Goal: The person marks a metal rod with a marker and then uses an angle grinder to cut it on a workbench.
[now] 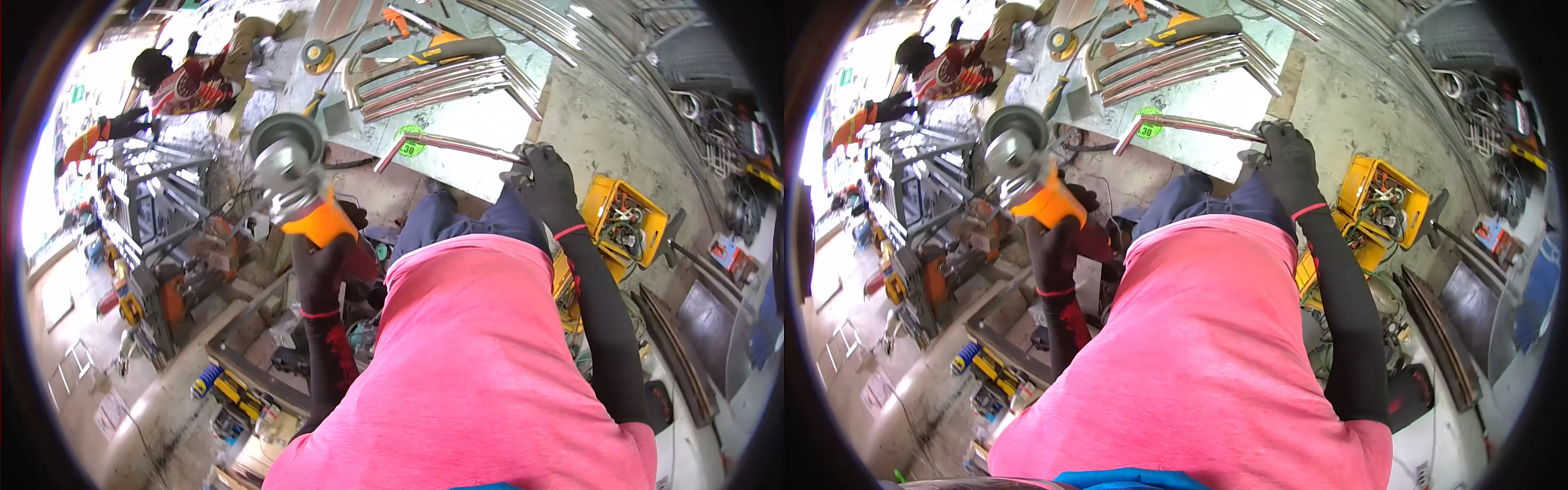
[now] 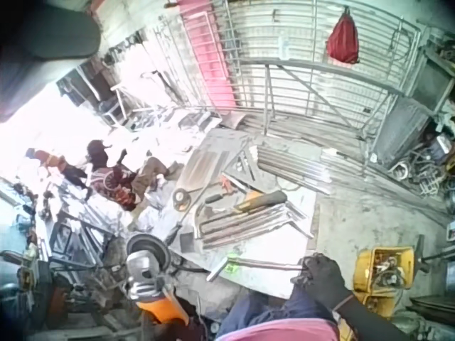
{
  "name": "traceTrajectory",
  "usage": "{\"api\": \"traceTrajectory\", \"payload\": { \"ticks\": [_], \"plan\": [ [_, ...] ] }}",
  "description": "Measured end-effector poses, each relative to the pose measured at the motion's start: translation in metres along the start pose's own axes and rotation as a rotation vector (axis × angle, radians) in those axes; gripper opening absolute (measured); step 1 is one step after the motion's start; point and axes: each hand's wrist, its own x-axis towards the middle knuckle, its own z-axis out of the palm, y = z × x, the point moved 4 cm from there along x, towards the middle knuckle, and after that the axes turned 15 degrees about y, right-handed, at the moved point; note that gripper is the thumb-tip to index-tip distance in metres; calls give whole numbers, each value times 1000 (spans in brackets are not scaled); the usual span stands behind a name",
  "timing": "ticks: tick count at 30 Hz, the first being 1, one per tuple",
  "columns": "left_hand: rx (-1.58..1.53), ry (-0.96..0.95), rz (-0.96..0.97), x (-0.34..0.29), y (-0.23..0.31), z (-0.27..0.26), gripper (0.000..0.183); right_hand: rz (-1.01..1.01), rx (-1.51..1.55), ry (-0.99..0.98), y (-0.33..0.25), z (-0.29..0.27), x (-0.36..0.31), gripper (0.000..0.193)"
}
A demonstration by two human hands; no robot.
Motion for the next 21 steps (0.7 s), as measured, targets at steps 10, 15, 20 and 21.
{"api": "traceTrajectory", "payload": {
  "ticks": [10, 15, 20, 21],
  "plan": [
    [415, 177, -128, -64, -39, 73, 38, 199, 484, -240, 22, 41, -14, 29],
    [581, 92, -207, -64, -31, 119, 40, 228, 537, -334, 32, 54, -18, 32],
    [571, -34, -283, -44, -39, 132, 43, 199, 530, -181, 30, 54, -24, 27],
    [569, -49, -289, -40, -34, 136, 43, 189, 512, -182, 27, 47, -21, 26]
  ]
}}
